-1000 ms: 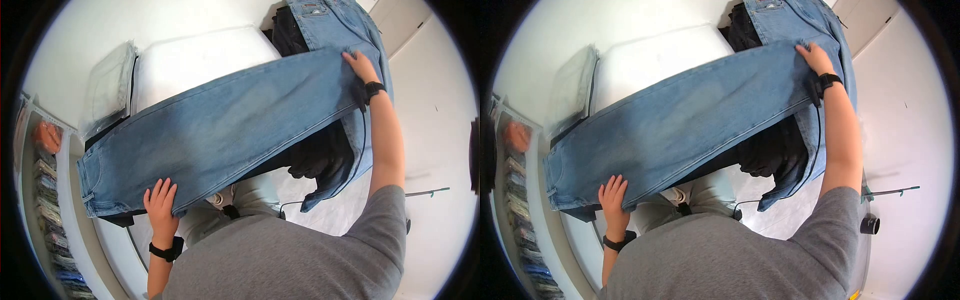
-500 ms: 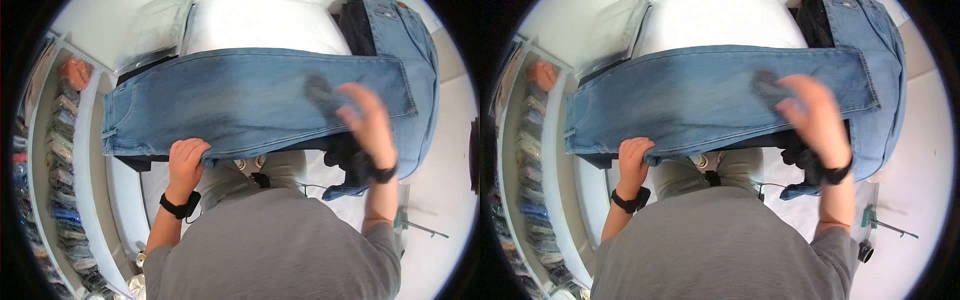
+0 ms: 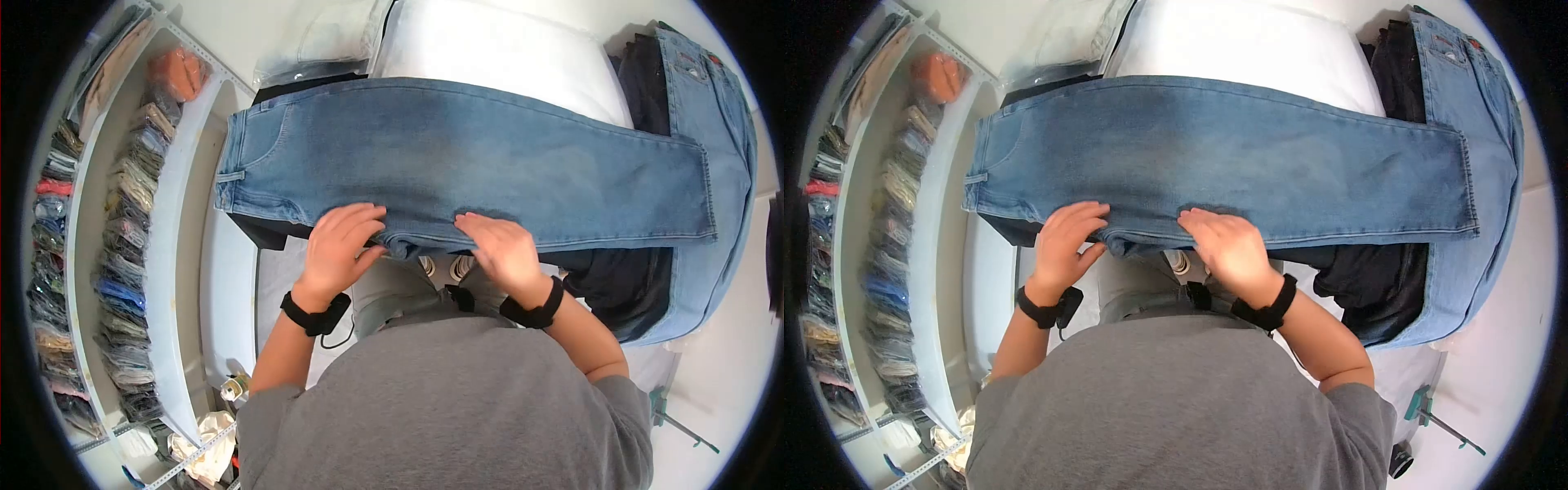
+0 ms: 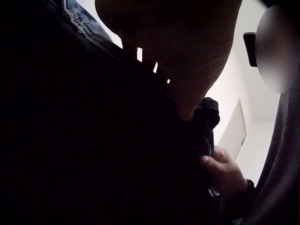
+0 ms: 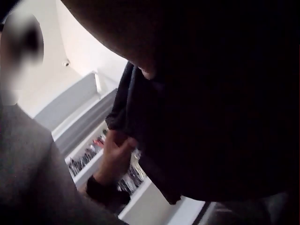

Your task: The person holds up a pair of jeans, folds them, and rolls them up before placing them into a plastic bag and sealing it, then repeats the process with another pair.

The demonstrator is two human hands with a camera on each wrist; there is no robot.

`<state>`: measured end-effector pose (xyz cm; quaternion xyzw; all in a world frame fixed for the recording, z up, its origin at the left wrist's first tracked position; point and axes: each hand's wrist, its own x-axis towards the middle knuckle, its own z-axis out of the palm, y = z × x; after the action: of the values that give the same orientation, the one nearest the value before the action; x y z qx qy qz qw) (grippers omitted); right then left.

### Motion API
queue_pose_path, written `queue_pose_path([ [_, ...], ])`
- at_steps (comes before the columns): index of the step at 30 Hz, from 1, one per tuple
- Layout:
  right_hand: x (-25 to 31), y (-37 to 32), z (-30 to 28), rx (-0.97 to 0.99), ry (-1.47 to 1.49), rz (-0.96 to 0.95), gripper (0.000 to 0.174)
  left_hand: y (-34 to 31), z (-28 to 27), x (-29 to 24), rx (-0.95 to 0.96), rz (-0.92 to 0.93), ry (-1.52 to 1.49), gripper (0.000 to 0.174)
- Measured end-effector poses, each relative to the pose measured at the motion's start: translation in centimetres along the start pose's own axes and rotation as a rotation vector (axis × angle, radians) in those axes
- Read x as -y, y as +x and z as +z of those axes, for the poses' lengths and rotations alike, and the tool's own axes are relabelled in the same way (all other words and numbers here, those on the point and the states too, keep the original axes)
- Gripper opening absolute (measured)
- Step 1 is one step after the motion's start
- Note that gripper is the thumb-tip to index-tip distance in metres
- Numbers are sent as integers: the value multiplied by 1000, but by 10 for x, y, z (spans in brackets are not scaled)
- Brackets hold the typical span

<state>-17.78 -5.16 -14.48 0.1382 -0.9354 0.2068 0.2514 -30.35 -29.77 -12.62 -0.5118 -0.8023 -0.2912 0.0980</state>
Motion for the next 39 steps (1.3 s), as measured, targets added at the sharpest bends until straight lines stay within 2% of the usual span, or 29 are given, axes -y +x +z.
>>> queue_pose_path([
  [2, -3, 10, -12, 162, 215, 188, 38, 9, -4, -5, -88, -16, 89, 39],
  [3, -6, 15, -17, 188, 242, 227, 28, 10, -4, -1, -86, -12, 89, 39],
  [5, -12, 26, -25, 228, 300, 287, 25, 8, -6, 14, -67, -51, 220, 36],
  [6, -15, 30, -27, 274, 360, 346, 22, 7, -7, 21, -66, -49, 221, 36],
  [8, -22, 35, -28, 240, 376, 360, 23, 6, -9, 32, -13, -127, 124, 34],
  [9, -23, 40, -34, 284, 368, 423, 24, 12, -13, 29, 6, -194, 95, 23],
  [10, -24, 42, -37, 326, 358, 484, 24, 16, -14, 29, 7, -195, 97, 23],
  [12, -26, 41, -34, 280, 258, 525, 29, 25, -14, 32, 72, -353, 55, 14],
  [14, -27, 40, -31, 273, -134, 624, 28, 34, -9, 37, 96, -346, 87, 14],
  [15, -30, 37, -21, 201, -216, 550, 29, 37, -6, 39, 120, -338, 118, 16],
  [19, -30, 37, -9, 169, -305, 498, 28, 42, 8, 31, 100, -282, 265, 21],
  [21, -31, 37, -9, 184, -303, 512, 28, 51, 15, 14, -87, -148, 112, 24],
  [24, -33, 36, -12, 210, -274, 536, 30, 56, 33, 6, -156, -135, 130, 27],
  [26, -36, 33, -18, 215, -253, 552, 32, 56, 38, 11, -150, -189, 122, 30],
  [28, -43, 22, -35, 247, -104, 582, 35, 55, 40, 16, -32, -354, 62, 32],
  [30, -45, 14, -45, 211, -175, 682, 38, 57, 43, 16, -54, -347, 88, 34],
  [32, -44, 9, -51, 320, -278, 769, 29, 60, 42, 15, -76, -345, 120, 35],
  [33, -40, 10, -50, 324, -276, 765, 29, 62, 41, 15, -13, -386, 123, 34],
  [35, -26, 21, -44, 156, -495, 579, 19, 65, 40, 16, 52, -430, 132, 34],
  [37, -9, 41, -26, 17, -267, 402, 25, 67, 40, 17, 87, -456, 130, 35],
  [38, 0, 52, -16, -18, -144, 278, 31, 68, 39, 16, 88, -458, 142, 35],
  [39, 10, 62, -1, 3, -148, 226, 36, 70, 37, 15, 130, -479, 122, 33],
])
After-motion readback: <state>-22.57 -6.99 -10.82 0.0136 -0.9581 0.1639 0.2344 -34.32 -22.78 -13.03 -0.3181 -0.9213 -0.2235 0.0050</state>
